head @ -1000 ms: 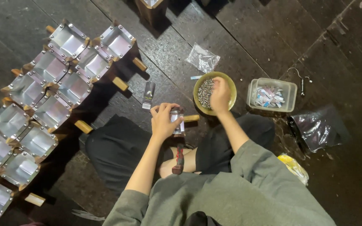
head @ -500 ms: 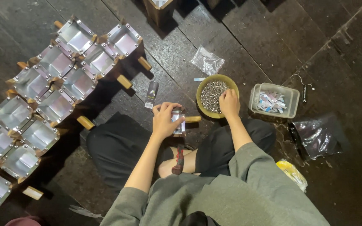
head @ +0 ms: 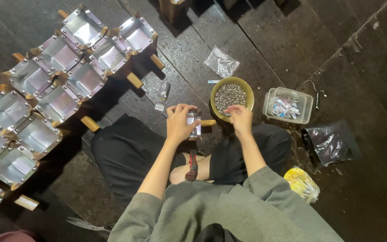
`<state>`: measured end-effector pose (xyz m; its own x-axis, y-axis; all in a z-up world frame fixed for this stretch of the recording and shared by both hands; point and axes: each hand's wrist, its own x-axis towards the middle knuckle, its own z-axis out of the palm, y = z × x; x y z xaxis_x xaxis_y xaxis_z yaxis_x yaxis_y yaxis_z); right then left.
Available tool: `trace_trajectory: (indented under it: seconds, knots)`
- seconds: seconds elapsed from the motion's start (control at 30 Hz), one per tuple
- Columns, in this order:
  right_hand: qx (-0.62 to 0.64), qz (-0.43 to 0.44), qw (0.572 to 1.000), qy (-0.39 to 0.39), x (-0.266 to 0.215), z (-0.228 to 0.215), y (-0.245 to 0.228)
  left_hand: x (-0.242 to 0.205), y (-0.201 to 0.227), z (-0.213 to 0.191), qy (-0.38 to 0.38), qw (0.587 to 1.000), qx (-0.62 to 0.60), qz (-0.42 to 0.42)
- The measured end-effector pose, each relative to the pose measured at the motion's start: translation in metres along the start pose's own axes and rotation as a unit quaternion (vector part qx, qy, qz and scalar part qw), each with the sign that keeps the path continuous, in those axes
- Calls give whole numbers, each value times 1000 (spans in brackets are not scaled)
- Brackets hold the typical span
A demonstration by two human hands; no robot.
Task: Assembling small metal frames onto wooden blocks using a hammer and tacks in a workshop environment.
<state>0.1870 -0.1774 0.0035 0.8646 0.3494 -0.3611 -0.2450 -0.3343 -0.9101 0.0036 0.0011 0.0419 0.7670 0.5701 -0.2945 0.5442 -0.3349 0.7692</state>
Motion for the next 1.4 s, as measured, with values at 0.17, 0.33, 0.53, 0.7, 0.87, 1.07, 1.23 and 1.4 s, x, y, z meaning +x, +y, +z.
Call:
trace_trajectory:
  seconds: [0.17,0.33,0.53,0.7,0.87,1.07,1.23,1.4]
  knots:
    - [75,54,987,-131,-35,46,5,-2,-1,4,12,1000,7,9]
    - [0,42,991,-131,-32,61,16,-2,-1,5,23,1000,10,15]
    - [-107,8,991,-83,-23,64,25,-5,4,2,25,999,20,21]
    - [-81,27,991,-99,-24,66,22,-5,2,1,24,999,13,27]
    - [-160,37,983,-87,-59,36,10,-4,1,2,26,999,-2,26]
    - [-489,196,790,-315,-191,84,-105,-4,1,5,33,999,-2,31]
    - [-211,322,871,-304,-140,51,68,-4,-5,10,40,999,1,32]
    - [9,411,903,-126,-133,32,73,0,-10,13,51,998,-15,28]
